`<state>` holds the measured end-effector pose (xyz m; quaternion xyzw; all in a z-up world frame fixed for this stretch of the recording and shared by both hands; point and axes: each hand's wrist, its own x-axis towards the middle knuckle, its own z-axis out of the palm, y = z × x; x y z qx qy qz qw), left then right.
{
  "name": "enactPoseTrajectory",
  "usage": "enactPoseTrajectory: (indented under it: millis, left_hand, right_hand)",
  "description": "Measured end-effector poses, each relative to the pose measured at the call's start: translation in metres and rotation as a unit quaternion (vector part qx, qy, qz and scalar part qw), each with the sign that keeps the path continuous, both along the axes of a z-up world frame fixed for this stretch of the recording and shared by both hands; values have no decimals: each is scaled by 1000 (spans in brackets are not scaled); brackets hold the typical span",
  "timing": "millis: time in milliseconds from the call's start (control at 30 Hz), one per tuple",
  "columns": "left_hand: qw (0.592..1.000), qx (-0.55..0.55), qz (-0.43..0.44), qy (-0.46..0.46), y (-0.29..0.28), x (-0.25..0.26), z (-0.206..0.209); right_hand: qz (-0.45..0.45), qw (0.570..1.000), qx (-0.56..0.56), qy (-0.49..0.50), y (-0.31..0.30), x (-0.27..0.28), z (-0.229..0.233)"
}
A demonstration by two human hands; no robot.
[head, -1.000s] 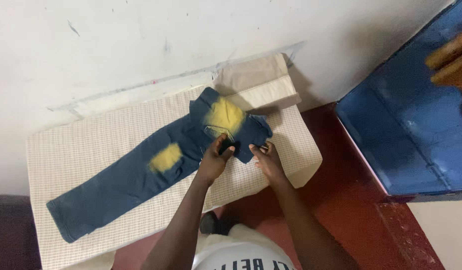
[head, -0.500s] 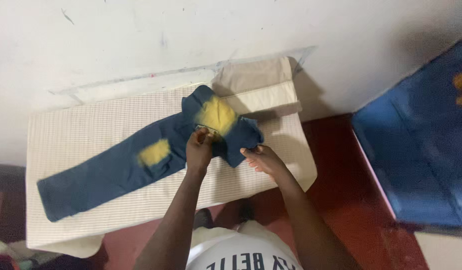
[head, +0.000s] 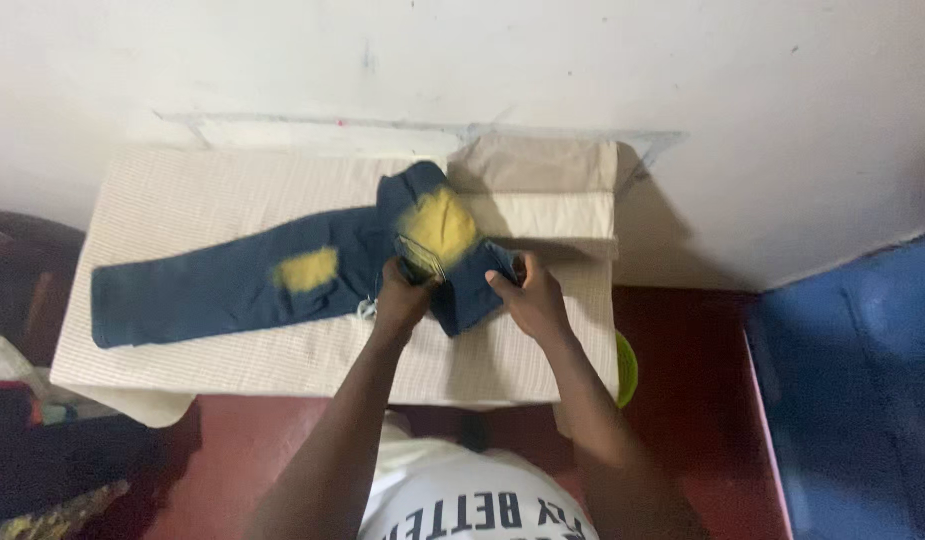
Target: The person unfolds a pair of jeans on a table, smooths them out, folds them by hand, and places them onto a stack of clothes on the bed.
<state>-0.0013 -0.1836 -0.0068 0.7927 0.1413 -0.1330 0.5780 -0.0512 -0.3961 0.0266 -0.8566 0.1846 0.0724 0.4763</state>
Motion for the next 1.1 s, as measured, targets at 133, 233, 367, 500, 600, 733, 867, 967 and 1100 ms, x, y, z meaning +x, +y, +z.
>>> enactPoseTrajectory:
  millis: [133, 233, 367, 500, 600, 733, 867, 967, 1100]
  left_hand:
    - [988, -145, 13, -59, 2, 6, -9]
    - [991, -131, 21, -2, 4, 14, -16]
    - [971, -232, 27, 58, 13, 9, -18]
    - [949, -300, 48, 83, 12, 17, 3]
    - [950, -300, 41, 69, 7, 21, 17]
    - [948, -308, 66, 31, -5, 20, 36]
    - [979, -195, 54, -3, -21, 22, 42]
    - [972, -222, 26, -68, -38, 24, 40]
    - [979, -175, -17, -102, -60, 21, 55]
  right_hand:
    - [16, 992, -7, -125, 12, 7, 0]
    - [26, 995, -9, -99, 15, 11, 0]
    - [-21, 991, 103, -80, 11, 4, -16]
    - [-24, 988, 66, -134, 5, 11, -23]
    - [-60, 996, 29, -59, 1, 14, -21]
    - [-76, 996, -2, -40, -8, 10, -14]
    - [-100, 989, -24, -108, -10, 6, -9]
    - [-109, 978, -42, -173, -12, 0, -2]
    - [-96, 976, -32, -193, -14, -8, 9]
